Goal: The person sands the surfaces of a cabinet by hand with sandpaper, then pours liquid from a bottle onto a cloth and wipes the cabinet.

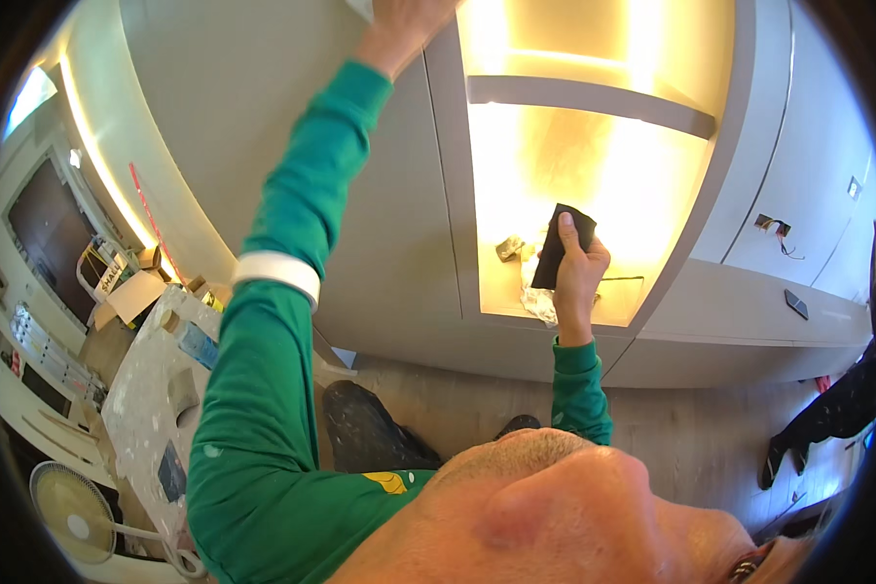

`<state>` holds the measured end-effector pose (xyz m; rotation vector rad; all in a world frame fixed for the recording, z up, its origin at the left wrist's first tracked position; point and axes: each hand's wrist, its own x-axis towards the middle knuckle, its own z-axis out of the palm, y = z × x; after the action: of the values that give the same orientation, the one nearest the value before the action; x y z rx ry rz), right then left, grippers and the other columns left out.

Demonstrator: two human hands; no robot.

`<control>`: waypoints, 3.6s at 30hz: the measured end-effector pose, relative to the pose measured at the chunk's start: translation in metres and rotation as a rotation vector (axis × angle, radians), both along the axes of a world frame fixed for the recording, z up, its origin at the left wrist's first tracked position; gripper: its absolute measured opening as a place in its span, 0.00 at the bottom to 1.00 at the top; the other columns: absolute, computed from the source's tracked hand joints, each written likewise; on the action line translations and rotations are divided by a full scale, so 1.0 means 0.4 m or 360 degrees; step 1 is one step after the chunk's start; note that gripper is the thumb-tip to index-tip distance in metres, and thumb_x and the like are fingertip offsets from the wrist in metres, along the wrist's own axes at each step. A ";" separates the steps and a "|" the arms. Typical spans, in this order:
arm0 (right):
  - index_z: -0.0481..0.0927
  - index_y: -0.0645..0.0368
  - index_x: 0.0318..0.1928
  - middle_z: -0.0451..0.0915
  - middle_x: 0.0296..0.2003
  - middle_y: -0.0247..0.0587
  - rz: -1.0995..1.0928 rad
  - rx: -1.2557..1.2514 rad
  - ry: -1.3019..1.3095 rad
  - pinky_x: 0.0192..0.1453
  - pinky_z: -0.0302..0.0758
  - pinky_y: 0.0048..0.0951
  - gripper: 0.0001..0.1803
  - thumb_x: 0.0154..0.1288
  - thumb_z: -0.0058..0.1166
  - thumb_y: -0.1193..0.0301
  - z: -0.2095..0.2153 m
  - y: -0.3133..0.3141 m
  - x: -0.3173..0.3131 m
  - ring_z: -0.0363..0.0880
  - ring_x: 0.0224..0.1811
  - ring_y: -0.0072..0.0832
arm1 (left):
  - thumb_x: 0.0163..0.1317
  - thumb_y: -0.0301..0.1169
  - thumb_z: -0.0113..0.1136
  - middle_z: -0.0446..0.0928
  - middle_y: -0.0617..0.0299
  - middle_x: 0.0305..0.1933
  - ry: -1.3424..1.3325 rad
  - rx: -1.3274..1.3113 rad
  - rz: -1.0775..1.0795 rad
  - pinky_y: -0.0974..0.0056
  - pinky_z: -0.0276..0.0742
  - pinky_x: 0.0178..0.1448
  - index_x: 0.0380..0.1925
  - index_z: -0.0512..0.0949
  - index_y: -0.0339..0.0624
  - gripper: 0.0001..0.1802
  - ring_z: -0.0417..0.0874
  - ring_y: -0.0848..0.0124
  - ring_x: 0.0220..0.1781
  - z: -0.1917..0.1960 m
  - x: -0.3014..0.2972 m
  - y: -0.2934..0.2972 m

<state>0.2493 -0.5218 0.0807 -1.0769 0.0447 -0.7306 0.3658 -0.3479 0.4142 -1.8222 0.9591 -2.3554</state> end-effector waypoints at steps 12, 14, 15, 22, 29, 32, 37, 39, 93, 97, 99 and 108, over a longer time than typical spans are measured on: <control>0.83 0.68 0.48 0.88 0.37 0.44 0.0047 -0.0131 -0.0381 0.41 0.80 0.27 0.17 0.77 0.58 0.63 0.228 -0.001 -0.085 0.84 0.36 0.24 | 0.52 0.28 0.67 0.72 0.50 0.71 0.0109 -0.0026 0.0007 0.42 0.58 0.76 0.67 0.72 0.39 0.38 0.70 0.54 0.75 -0.243 0.017 0.042; 0.82 0.70 0.48 0.88 0.37 0.46 -0.0162 -0.0316 -0.0643 0.42 0.82 0.30 0.15 0.78 0.55 0.67 0.314 -0.031 -0.058 0.86 0.37 0.29 | 0.60 0.29 0.60 0.71 0.43 0.71 0.0074 -0.0107 -0.0124 0.42 0.58 0.77 0.66 0.71 0.33 0.31 0.68 0.49 0.75 -0.049 0.010 -0.008; 0.81 0.70 0.47 0.88 0.37 0.46 -0.0096 -0.0311 -0.0705 0.41 0.82 0.30 0.15 0.78 0.55 0.67 0.363 -0.034 -0.053 0.87 0.35 0.29 | 0.70 0.29 0.50 0.69 0.36 0.72 0.0039 -0.0130 -0.0200 0.41 0.58 0.79 0.65 0.71 0.27 0.26 0.67 0.43 0.76 0.055 0.024 -0.022; 0.82 0.70 0.44 0.86 0.32 0.43 -0.0134 -0.0471 -0.1091 0.38 0.83 0.30 0.14 0.72 0.63 0.68 0.771 0.010 0.040 0.85 0.31 0.27 | 0.69 0.33 0.52 0.70 0.37 0.72 -0.0160 -0.0058 -0.0015 0.41 0.57 0.80 0.66 0.71 0.26 0.29 0.67 0.45 0.76 0.236 0.046 0.017; 0.82 0.66 0.38 0.81 0.28 0.42 0.0025 -0.0787 -0.0970 0.26 0.75 0.34 0.15 0.67 0.66 0.65 1.151 0.109 0.240 0.78 0.24 0.30 | 0.50 0.38 0.74 0.74 0.48 0.70 0.0032 -0.0071 -0.0176 0.39 0.58 0.76 0.63 0.76 0.36 0.39 0.71 0.55 0.75 -0.270 0.036 0.047; 0.82 0.68 0.37 0.81 0.28 0.43 0.0041 -0.0847 -0.0825 0.27 0.76 0.36 0.16 0.66 0.67 0.65 1.218 0.101 0.222 0.78 0.25 0.33 | 0.48 0.44 0.78 0.75 0.48 0.70 0.0060 -0.0076 -0.0233 0.40 0.60 0.76 0.62 0.77 0.36 0.41 0.72 0.55 0.75 -0.272 0.021 0.015; 0.82 0.71 0.37 0.82 0.29 0.45 -0.0089 -0.0851 -0.0793 0.29 0.75 0.38 0.16 0.66 0.68 0.66 1.222 0.132 0.272 0.78 0.27 0.34 | 0.45 0.46 0.80 0.75 0.48 0.70 0.0047 -0.0077 -0.0287 0.41 0.61 0.75 0.61 0.77 0.36 0.44 0.73 0.56 0.74 -0.271 0.029 0.033; 0.83 0.72 0.37 0.82 0.30 0.45 -0.0079 -0.0845 -0.0833 0.30 0.75 0.38 0.17 0.65 0.68 0.66 1.226 0.138 0.301 0.79 0.27 0.33 | 0.44 0.44 0.81 0.76 0.50 0.69 0.0050 -0.0092 -0.0315 0.43 0.61 0.73 0.61 0.77 0.37 0.44 0.75 0.55 0.72 -0.272 0.025 0.041; 0.84 0.71 0.45 0.85 0.34 0.43 0.0059 -0.0741 -0.1152 0.33 0.80 0.37 0.20 0.66 0.70 0.63 1.164 0.092 0.221 0.84 0.31 0.32 | 0.49 0.45 0.76 0.75 0.50 0.71 0.0061 -0.0103 -0.0255 0.42 0.58 0.76 0.61 0.78 0.37 0.40 0.71 0.58 0.76 -0.271 0.029 0.037; 0.84 0.72 0.42 0.84 0.31 0.44 0.0026 -0.0744 -0.1130 0.32 0.80 0.37 0.20 0.64 0.72 0.63 1.284 0.098 0.277 0.82 0.26 0.35 | 0.49 0.45 0.76 0.75 0.50 0.70 0.0070 -0.0124 -0.0314 0.42 0.59 0.76 0.61 0.78 0.37 0.39 0.72 0.57 0.75 -0.275 0.022 0.016; 0.84 0.72 0.39 0.84 0.30 0.44 0.0045 -0.0742 -0.1063 0.31 0.80 0.37 0.19 0.63 0.72 0.65 1.302 0.104 0.288 0.82 0.25 0.35 | 0.50 0.45 0.75 0.75 0.50 0.70 0.0070 -0.0132 -0.0377 0.42 0.59 0.76 0.61 0.78 0.37 0.39 0.73 0.57 0.74 -0.277 0.024 0.008; 0.81 0.71 0.33 0.80 0.27 0.42 -0.0338 -0.0810 -0.1147 0.28 0.74 0.38 0.15 0.64 0.69 0.68 1.339 0.148 0.343 0.78 0.26 0.32 | 0.48 0.41 0.76 0.76 0.51 0.70 0.0047 -0.0116 -0.0328 0.42 0.59 0.76 0.62 0.78 0.39 0.39 0.73 0.58 0.75 -0.273 0.030 0.035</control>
<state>0.3867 -0.4625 0.6162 -1.2364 -0.6836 -1.3336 0.3779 -0.3340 0.3051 -1.8725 1.1303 -2.5178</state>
